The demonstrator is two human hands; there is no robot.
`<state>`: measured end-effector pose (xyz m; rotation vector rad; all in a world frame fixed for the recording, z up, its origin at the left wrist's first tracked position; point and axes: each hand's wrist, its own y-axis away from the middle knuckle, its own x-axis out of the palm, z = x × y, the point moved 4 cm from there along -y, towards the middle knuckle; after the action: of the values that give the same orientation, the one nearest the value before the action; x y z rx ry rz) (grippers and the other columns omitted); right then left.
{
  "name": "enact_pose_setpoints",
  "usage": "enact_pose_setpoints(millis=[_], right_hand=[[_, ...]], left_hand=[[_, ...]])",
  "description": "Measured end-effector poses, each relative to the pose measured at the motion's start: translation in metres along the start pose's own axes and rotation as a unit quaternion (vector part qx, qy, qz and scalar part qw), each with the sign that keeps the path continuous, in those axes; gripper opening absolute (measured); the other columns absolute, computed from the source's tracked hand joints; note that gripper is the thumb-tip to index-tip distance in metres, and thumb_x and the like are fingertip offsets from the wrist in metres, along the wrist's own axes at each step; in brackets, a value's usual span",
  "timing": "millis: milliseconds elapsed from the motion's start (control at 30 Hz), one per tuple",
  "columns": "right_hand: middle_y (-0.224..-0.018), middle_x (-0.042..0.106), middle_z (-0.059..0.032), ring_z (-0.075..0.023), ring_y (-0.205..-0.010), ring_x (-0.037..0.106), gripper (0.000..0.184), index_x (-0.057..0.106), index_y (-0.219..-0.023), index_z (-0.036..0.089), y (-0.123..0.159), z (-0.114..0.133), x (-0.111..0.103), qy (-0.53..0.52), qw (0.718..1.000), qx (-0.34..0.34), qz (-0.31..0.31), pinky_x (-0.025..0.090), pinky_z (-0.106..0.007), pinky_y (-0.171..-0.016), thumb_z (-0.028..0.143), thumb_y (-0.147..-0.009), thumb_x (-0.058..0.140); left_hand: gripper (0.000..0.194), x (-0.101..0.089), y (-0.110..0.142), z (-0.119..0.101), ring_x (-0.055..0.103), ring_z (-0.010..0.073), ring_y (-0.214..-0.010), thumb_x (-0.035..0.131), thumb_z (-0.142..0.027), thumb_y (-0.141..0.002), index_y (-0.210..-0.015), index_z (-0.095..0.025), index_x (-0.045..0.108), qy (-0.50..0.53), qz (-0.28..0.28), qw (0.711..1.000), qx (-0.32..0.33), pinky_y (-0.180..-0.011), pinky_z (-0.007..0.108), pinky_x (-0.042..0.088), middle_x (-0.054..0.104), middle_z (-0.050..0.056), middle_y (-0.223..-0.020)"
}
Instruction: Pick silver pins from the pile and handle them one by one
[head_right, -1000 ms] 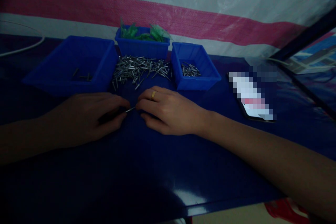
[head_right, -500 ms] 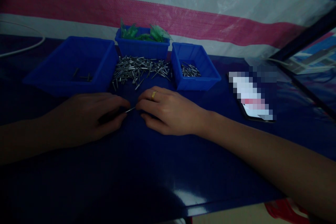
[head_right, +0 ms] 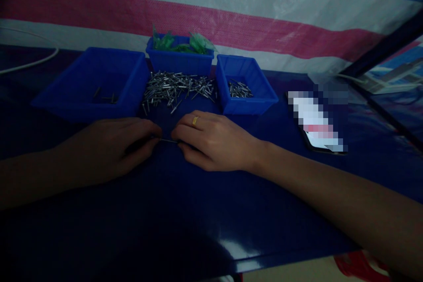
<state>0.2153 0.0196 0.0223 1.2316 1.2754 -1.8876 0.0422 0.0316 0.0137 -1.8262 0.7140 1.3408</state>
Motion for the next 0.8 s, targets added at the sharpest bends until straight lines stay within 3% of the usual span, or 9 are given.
enact_pose_setpoints(millis=[200, 600, 800], right_hand=[[-0.079, 0.062, -0.0059, -0.0150, -0.072, 0.057, 0.022, 0.062, -0.094, 0.011, -0.0008, 0.0020, -0.0028, 0.040, 0.999, -0.009, -0.021, 0.049, -0.027, -0.068, 0.028, -0.099, 0.049], [-0.071, 0.061, -0.0036, -0.0130, -0.065, 0.054, 0.027, 0.062, -0.084, 0.013, -0.0033, 0.0048, -0.0042, 0.080, 0.996, -0.024, -0.033, 0.045, -0.024, -0.064, 0.023, -0.101, 0.044], [-0.070, 0.059, -0.0034, -0.0129, -0.064, 0.051, 0.028, 0.062, -0.084, 0.012, -0.0036, 0.0041, -0.0043, 0.076, 0.997, -0.011, -0.032, 0.044, -0.024, -0.063, 0.020, -0.101, 0.042]], left_hand=[[0.025, -0.0018, 0.0004, 0.0004, 0.062, 0.0153, -0.064, 0.033, -0.027, -0.097, -0.095, -0.017, 0.056, 0.010, -0.004, 1.000, -0.024, -0.059, 0.026, 0.042, 0.065, 0.001, -0.077], [0.023, -0.0037, 0.0012, -0.0017, 0.062, 0.0136, -0.064, 0.038, -0.029, -0.099, -0.097, -0.017, 0.057, 0.032, -0.017, 0.999, -0.002, -0.060, 0.024, 0.042, 0.065, 0.000, -0.077], [0.024, -0.0046, 0.0013, -0.0036, 0.061, 0.0136, -0.067, 0.038, -0.027, -0.099, -0.088, -0.017, 0.057, 0.017, -0.022, 0.999, 0.022, -0.062, 0.024, 0.041, 0.064, 0.000, -0.075]])
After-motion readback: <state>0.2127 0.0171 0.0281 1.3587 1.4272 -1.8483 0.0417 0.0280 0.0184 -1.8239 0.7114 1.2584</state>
